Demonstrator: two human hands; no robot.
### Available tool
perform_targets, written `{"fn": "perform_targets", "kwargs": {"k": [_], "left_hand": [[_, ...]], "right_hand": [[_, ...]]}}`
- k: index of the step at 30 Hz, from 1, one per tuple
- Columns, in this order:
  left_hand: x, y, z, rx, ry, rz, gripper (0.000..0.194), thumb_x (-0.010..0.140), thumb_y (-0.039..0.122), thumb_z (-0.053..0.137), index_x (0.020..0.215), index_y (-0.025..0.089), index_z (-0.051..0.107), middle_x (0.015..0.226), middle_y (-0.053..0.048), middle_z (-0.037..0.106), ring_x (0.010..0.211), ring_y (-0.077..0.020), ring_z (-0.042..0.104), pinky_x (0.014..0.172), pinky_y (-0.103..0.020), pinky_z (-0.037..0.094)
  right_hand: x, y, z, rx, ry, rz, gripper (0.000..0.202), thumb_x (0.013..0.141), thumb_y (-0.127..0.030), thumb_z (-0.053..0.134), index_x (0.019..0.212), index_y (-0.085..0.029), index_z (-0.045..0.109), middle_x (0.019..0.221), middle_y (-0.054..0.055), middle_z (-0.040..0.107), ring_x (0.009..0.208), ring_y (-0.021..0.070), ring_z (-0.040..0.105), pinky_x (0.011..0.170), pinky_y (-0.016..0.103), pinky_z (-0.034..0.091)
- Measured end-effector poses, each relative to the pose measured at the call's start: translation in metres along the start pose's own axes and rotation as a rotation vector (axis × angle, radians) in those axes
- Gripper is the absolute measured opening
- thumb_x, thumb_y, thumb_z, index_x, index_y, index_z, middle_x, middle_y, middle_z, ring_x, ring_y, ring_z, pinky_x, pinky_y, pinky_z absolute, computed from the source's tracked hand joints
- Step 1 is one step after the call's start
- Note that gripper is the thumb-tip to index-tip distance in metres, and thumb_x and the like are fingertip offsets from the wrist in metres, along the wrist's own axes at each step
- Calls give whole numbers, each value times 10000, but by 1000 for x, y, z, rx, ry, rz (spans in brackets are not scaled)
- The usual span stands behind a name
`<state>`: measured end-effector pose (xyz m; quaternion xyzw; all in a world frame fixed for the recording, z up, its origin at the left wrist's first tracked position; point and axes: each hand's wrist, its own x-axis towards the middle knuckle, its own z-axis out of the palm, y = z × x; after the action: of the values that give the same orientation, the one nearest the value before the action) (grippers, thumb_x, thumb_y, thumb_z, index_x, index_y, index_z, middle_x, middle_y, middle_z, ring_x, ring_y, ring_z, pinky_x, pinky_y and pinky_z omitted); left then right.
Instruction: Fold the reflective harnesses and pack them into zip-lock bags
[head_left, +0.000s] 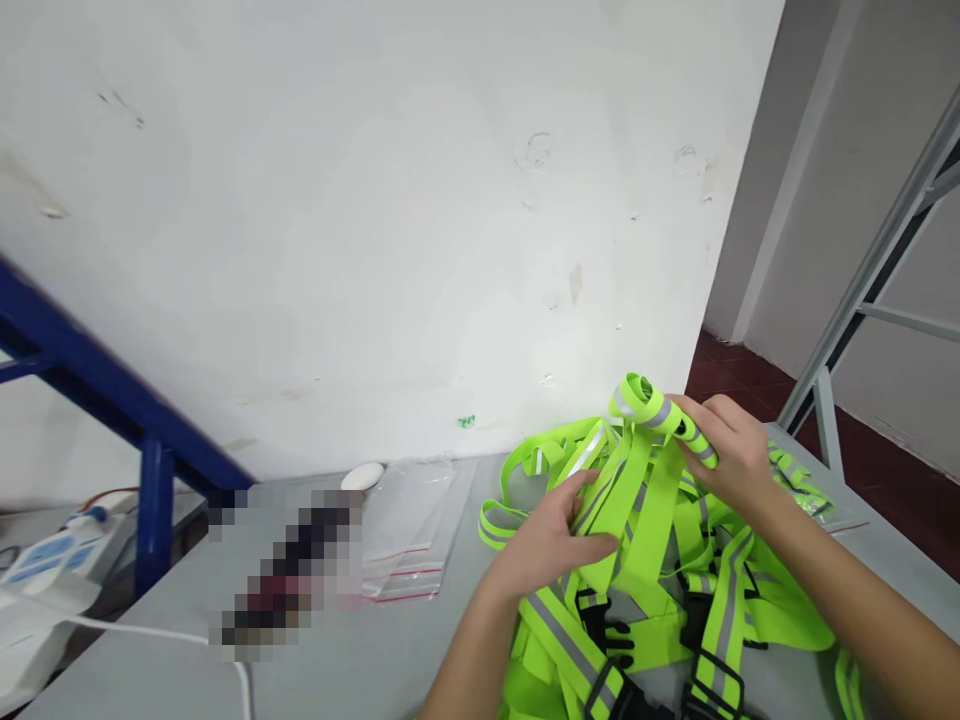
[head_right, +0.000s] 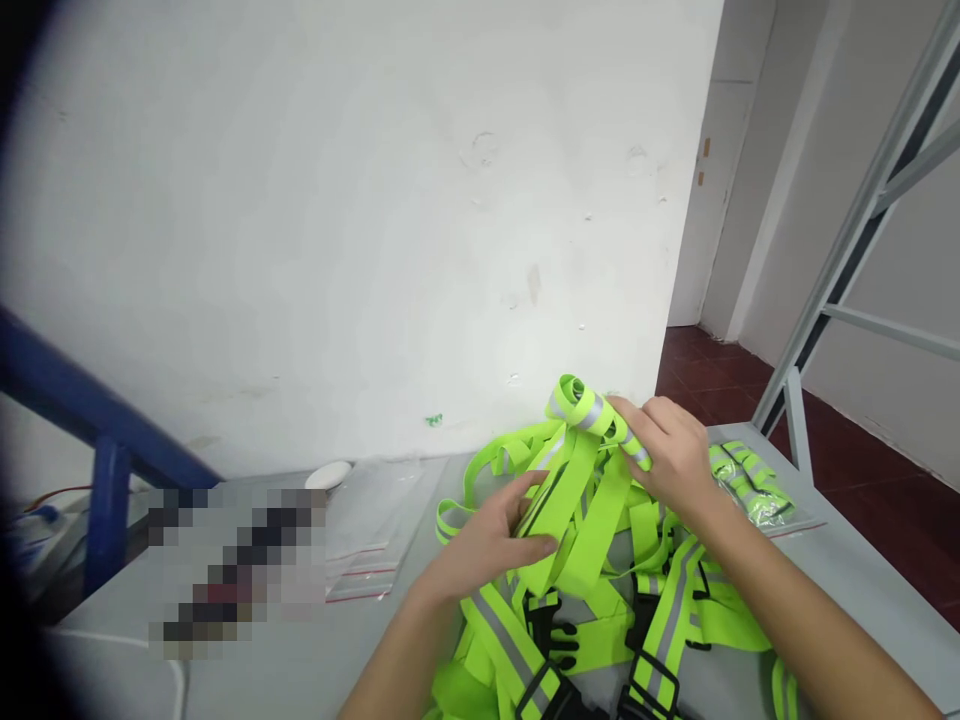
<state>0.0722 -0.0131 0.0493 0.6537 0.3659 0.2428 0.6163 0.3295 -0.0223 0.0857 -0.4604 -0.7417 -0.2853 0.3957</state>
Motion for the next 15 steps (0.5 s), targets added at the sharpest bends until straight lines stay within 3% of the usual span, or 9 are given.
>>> {"fn": "perform_targets", "kwargs": {"k": [4, 7, 10, 13, 15], "left_hand": [[-21, 6, -33, 29, -36, -10, 837, 640, 295, 783, 1407, 284, 450, 1368, -90, 550, 1233, -344, 521, 1010, -483, 433], [-41, 11, -46, -13, -82, -62, 869, 649, 369, 779, 1435, 333, 411, 1156, -69, 670, 1015, -323, 641, 897, -484, 508], [-57, 11, -48, -89, -46, -77, 928, 663, 396, 768, 1478, 337, 328, 1010, -57, 699, 908, -294, 668, 861, -465, 524], [-66, 3, -42, -128, 85, -112, 866, 730, 362, 696, 1490, 339, 280, 1069, -64, 682, 1093, -309, 614, 953, -480, 474], [-67, -7, -37, -105, 197, -156, 776, 754, 324, 659, 1459, 341, 337, 1204, -75, 633, 1299, -309, 468, 1040, -477, 405]], "right_hand": [[13, 19, -4, -118, -35, 55, 319, 881, -214, 515, 1175, -216, 637, 721, 31, 530, 656, 180, 523, 567, 284, 360], [8, 26, 2, -142, -109, 93, 321, 887, -246, 509, 1185, -198, 618, 771, 39, 560, 700, 185, 551, 563, 273, 367], [-4, 25, 14, -147, -224, 127, 327, 890, -257, 507, 1195, -178, 594, 838, 52, 610, 726, 186, 578, 543, 268, 368], [-17, 18, 25, -186, -323, 156, 360, 870, -232, 522, 1224, -188, 573, 908, 65, 651, 755, 197, 600, 526, 268, 365], [-27, 14, 30, -199, -360, 135, 397, 823, -176, 555, 1220, -186, 576, 917, 70, 660, 764, 207, 602, 509, 271, 351]]}}
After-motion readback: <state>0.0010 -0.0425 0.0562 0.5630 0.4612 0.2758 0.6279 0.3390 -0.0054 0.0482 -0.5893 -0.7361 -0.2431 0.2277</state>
